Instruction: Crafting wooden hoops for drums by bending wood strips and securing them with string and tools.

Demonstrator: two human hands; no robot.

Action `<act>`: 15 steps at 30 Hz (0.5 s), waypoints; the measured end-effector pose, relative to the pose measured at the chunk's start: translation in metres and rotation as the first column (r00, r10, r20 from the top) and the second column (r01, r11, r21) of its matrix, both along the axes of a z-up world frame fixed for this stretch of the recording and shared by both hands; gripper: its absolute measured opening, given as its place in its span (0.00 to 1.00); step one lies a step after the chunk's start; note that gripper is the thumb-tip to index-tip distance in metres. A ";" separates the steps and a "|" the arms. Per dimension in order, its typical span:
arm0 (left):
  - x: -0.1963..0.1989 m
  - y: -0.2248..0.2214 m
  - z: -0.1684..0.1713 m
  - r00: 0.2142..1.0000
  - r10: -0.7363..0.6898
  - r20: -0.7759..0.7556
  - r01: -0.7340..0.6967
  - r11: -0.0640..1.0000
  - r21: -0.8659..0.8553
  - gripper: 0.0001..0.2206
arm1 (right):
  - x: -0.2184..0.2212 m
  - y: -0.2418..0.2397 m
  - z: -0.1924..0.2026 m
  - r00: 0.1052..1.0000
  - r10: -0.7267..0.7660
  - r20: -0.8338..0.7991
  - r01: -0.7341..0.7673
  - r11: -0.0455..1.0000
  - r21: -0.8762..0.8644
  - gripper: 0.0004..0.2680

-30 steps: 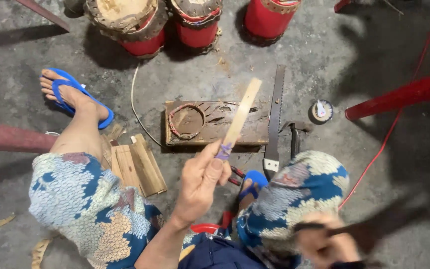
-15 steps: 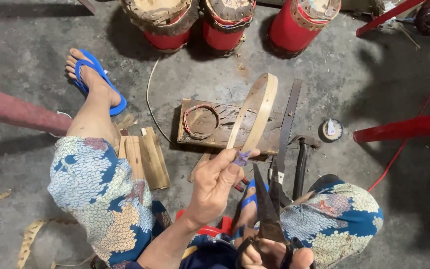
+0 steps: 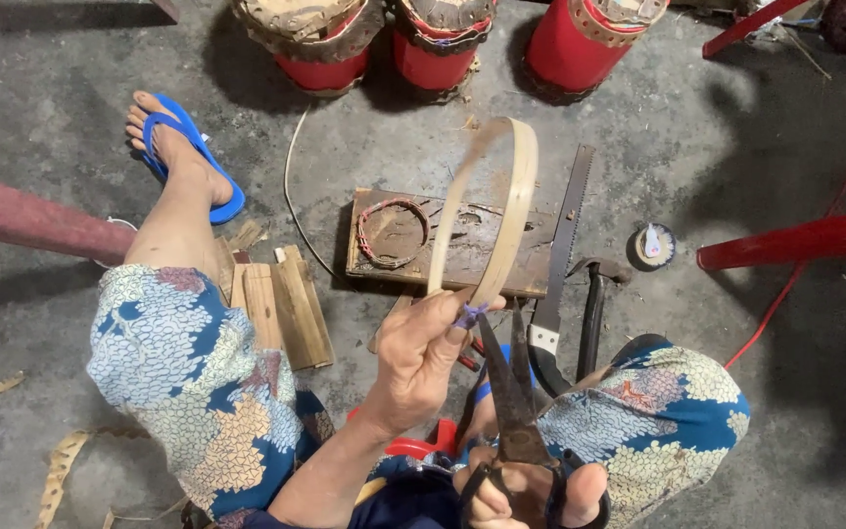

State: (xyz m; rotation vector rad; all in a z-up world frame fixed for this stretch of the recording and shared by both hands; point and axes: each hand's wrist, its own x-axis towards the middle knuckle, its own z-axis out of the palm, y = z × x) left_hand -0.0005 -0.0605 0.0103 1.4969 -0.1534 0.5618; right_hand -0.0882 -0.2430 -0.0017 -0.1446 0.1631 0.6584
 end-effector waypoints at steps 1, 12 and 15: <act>0.000 -0.002 -0.003 1.000 -0.003 0.001 0.003 1.000 0.000 0.14 | -0.001 -0.009 -0.009 1.000 -0.003 0.001 0.003 1.000 0.000 0.37; -0.004 -0.015 -0.020 0.993 -0.120 -0.012 0.114 0.966 -0.233 0.12 | 0.012 -0.009 -0.041 0.929 0.264 0.259 -0.258 0.964 -0.059 0.36; -0.006 -0.020 -0.034 0.994 -0.103 -0.041 0.089 0.962 -0.257 0.12 | 0.004 0.003 -0.016 0.984 0.055 0.171 -0.073 0.992 0.100 0.38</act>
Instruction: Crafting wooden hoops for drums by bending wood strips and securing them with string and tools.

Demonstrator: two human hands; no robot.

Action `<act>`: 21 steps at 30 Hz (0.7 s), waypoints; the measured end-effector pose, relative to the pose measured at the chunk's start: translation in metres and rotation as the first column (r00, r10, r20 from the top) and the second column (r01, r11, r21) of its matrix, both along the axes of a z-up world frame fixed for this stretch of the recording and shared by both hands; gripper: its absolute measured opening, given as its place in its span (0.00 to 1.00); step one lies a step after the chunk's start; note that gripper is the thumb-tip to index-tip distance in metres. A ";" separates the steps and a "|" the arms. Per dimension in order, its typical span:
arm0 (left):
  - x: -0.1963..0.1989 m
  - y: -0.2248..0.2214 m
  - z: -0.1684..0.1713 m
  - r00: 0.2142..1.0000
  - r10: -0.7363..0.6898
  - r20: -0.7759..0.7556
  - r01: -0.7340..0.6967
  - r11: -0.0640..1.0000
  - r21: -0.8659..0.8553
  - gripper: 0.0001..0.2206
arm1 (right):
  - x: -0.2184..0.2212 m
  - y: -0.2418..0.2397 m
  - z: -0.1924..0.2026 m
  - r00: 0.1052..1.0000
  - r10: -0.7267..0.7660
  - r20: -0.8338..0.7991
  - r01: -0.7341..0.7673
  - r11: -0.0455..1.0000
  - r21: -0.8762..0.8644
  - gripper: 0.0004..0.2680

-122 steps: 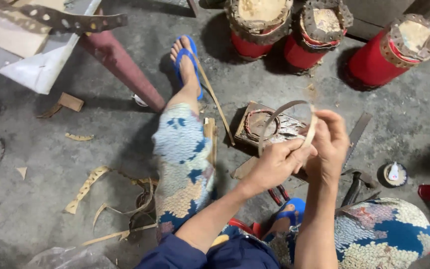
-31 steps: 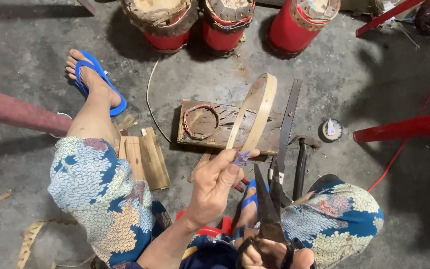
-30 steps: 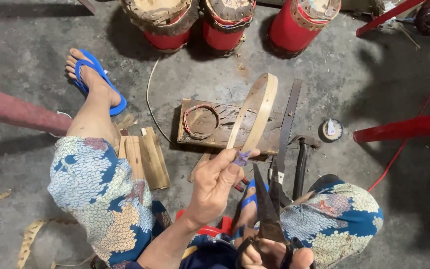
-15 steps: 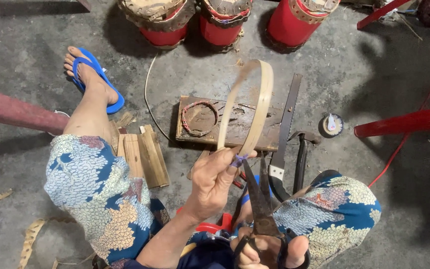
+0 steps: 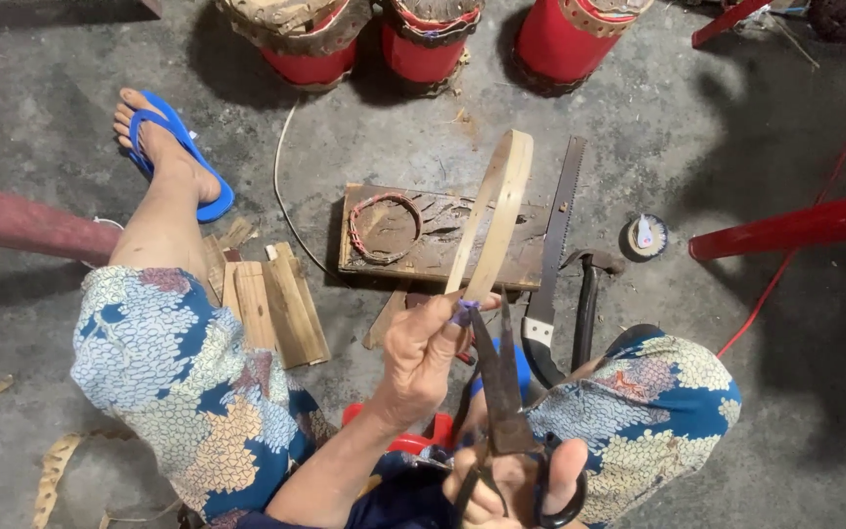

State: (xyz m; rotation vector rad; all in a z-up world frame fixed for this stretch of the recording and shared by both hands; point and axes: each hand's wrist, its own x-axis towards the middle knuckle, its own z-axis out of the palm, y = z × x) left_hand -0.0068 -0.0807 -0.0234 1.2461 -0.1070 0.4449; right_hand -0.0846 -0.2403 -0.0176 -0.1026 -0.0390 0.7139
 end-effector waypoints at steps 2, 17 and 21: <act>-0.002 -0.002 -0.004 1.000 -0.010 0.012 0.011 0.998 -0.054 0.12 | -0.010 0.000 -0.124 0.972 0.220 0.083 -0.235 0.918 0.320 0.33; -0.005 0.006 0.004 0.993 -0.115 0.028 0.117 0.989 -0.093 0.14 | 0.021 -0.025 -0.050 0.920 0.331 0.210 -0.280 0.929 -0.242 0.30; 0.006 0.007 0.036 0.998 0.045 0.045 -0.043 0.998 -0.056 0.16 | 0.024 -0.040 -0.054 0.917 0.307 0.255 -0.204 0.910 -0.360 0.31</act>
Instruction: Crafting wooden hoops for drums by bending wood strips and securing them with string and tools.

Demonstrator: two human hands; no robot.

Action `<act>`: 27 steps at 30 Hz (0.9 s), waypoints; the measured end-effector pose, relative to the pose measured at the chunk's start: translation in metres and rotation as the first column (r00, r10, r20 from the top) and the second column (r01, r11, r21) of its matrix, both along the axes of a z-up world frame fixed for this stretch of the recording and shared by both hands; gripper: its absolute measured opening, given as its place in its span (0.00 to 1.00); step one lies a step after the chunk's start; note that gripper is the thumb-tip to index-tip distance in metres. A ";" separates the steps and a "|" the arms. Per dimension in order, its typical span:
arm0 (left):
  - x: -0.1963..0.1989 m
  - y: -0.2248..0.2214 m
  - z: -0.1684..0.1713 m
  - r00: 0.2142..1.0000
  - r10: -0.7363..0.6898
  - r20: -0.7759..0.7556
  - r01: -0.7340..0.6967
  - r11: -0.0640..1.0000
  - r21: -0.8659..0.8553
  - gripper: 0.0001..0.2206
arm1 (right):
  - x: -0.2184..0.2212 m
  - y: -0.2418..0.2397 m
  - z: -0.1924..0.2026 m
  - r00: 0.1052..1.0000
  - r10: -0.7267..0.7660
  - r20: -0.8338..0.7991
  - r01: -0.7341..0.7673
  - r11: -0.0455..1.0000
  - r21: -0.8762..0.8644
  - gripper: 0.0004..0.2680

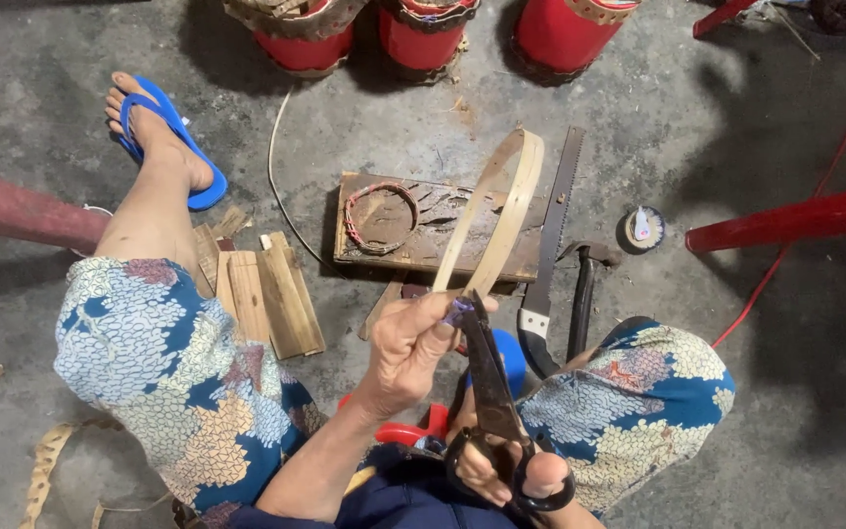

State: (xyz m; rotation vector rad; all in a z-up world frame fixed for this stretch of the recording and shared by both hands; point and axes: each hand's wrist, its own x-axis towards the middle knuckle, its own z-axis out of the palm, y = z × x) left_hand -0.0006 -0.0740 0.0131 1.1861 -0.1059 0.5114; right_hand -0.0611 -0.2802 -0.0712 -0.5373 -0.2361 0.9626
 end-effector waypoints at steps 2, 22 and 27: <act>0.003 0.011 -0.001 0.999 -0.040 0.013 0.039 0.996 0.077 0.14 | 0.001 -0.004 -0.008 0.999 -0.043 0.022 0.043 0.999 0.007 0.32; 0.017 0.030 -0.022 0.943 -0.267 -0.198 0.263 0.964 -0.049 0.17 | 0.050 -0.007 -0.020 0.717 -0.526 0.458 0.695 0.494 -0.522 0.24; 0.025 0.013 -0.040 0.938 -0.085 -0.335 0.050 0.993 -0.111 0.16 | 0.076 -0.013 -0.032 0.586 -0.604 0.540 0.691 0.025 -0.722 0.12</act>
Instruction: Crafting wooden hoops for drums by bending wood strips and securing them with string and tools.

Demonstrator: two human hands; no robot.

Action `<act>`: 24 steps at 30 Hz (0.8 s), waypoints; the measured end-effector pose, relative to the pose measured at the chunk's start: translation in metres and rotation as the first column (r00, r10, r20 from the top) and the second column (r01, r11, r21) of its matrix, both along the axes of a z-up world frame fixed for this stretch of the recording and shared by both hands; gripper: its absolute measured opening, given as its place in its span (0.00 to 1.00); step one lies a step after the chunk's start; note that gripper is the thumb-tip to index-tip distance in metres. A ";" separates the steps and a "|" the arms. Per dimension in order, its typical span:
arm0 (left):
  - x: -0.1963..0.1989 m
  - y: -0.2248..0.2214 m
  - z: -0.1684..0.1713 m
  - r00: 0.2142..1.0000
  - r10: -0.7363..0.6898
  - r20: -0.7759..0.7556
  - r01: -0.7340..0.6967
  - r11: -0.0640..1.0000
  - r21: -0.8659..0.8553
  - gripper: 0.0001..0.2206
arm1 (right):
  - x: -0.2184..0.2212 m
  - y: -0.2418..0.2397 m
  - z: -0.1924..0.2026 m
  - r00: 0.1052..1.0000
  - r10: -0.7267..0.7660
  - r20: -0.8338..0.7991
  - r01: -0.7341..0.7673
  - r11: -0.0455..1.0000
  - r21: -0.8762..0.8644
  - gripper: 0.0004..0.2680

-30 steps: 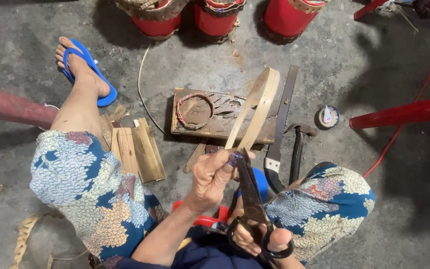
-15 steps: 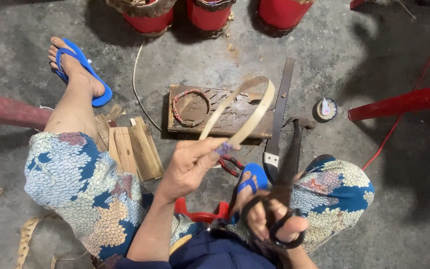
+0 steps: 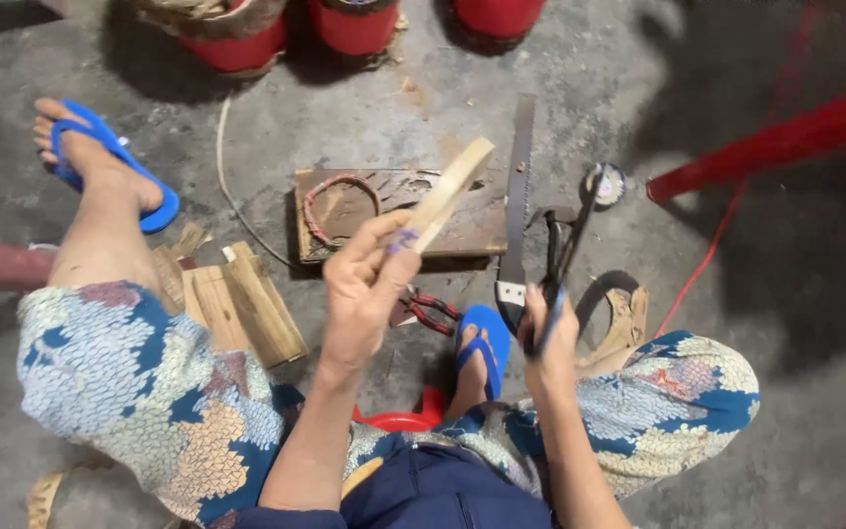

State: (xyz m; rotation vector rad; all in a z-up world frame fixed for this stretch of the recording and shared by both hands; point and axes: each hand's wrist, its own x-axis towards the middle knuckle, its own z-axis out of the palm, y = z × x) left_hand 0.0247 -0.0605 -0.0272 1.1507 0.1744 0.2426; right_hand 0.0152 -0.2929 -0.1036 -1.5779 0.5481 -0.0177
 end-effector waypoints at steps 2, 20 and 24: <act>-0.002 -0.003 0.001 1.000 0.011 -0.023 -0.011 1.000 -0.014 0.15 | 0.030 -0.028 -0.057 0.994 -0.074 -0.082 0.055 0.976 -0.211 0.12; -0.017 0.009 0.038 0.997 0.062 0.035 -0.068 0.974 0.215 0.08 | 0.061 -0.139 -0.300 0.715 -0.541 -0.444 -0.040 0.602 -0.798 0.23; -0.018 0.011 0.054 0.997 0.055 0.061 -0.068 0.964 0.256 0.07 | 0.079 -0.125 -0.264 0.808 -0.538 -0.240 0.195 0.629 -0.752 0.24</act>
